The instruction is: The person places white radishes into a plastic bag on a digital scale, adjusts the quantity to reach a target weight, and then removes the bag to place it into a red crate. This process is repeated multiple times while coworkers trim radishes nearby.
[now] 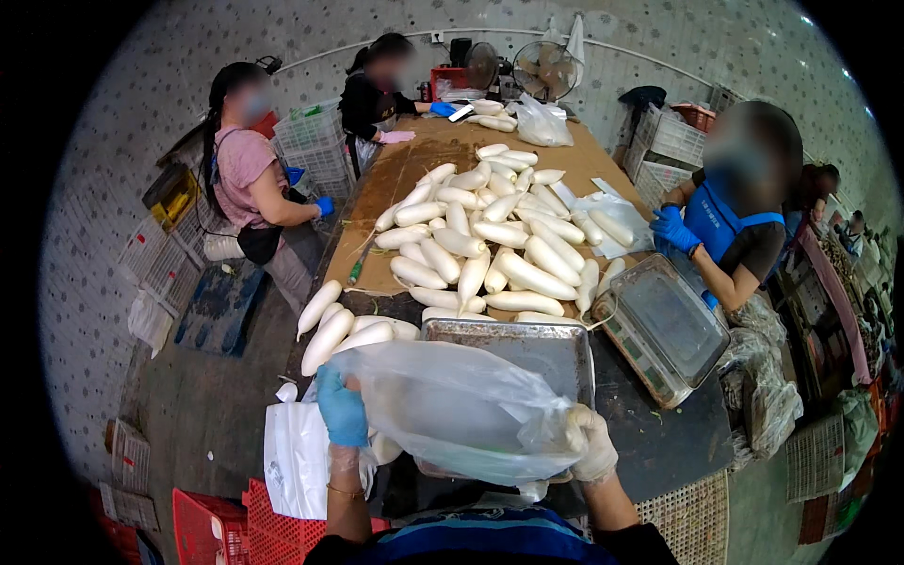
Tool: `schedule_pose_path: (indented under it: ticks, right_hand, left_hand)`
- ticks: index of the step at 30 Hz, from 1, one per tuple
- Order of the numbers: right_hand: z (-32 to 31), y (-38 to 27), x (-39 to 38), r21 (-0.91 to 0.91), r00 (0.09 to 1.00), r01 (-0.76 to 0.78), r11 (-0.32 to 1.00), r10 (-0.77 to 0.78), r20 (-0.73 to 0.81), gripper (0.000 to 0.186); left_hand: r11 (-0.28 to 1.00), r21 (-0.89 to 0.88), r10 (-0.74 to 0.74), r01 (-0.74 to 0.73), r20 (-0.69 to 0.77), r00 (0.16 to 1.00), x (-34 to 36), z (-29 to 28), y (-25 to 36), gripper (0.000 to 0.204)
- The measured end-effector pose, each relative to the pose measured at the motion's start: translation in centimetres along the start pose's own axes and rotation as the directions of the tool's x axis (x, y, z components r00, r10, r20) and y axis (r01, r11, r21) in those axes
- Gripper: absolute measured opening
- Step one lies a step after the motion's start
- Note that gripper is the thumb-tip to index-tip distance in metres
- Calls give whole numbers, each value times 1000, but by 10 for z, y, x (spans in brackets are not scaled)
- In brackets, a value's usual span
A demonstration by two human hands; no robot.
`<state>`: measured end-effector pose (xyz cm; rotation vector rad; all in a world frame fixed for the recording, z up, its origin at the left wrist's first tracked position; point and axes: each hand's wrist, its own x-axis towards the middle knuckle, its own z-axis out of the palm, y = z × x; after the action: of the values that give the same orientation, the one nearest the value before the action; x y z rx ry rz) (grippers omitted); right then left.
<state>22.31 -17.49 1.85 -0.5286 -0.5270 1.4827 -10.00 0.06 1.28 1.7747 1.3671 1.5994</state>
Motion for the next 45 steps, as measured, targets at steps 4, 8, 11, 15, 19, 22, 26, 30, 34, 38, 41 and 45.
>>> schedule_pose_path:
  ticks: [4,8,11,15,19,22,26,30,34,38,41,45]
  right_hand:
    - [30,3,21,84,923,160,984,-118,-366,23]
    - [-6,7,32,453,991,20,891,-76,106,38]
    - [19,1,30,55,921,129,990,-99,-376,37]
    - [-5,10,34,-675,843,311,669,-522,-129,24]
    - [11,-6,31,-597,785,193,779,-487,-383,25]
    - [0,-6,38,-831,703,94,548,-627,-335,30]
    - [1,-9,48,-488,702,224,844,-486,-520,31]
    - [-12,-6,56,-986,727,-6,165,-676,-117,28]
    - [10,-6,58,-349,831,191,917,-341,-440,37]
    - [19,-7,59,-243,851,156,957,-255,-459,34]
    - [21,-8,60,-74,901,133,988,-151,-407,32]
    - [26,-12,57,-122,937,161,979,-190,-294,27]
  left_hand:
    - [959,-150,-213,239,172,962,-23,7,-15,19]
    - [886,-192,-316,423,418,852,-29,-4,0,28]
    - [841,-390,-230,374,369,901,-21,-16,10,39]
    - [687,-521,-479,507,200,855,-20,-44,-9,41]
    - [767,-294,-566,571,108,817,-24,-61,-37,31]
    - [843,-127,-519,523,63,852,-24,-60,-68,28]
    - [919,337,-257,207,112,960,3,-42,-74,44]
    - [834,541,-73,-111,308,948,42,-12,-78,53]
    - [758,646,-311,-90,479,821,81,13,-95,57]
    - [646,755,-495,-110,525,693,104,25,-92,60]
    - [637,767,-483,-83,480,733,98,22,-106,69]
    - [747,659,-400,88,340,851,92,8,-97,69]
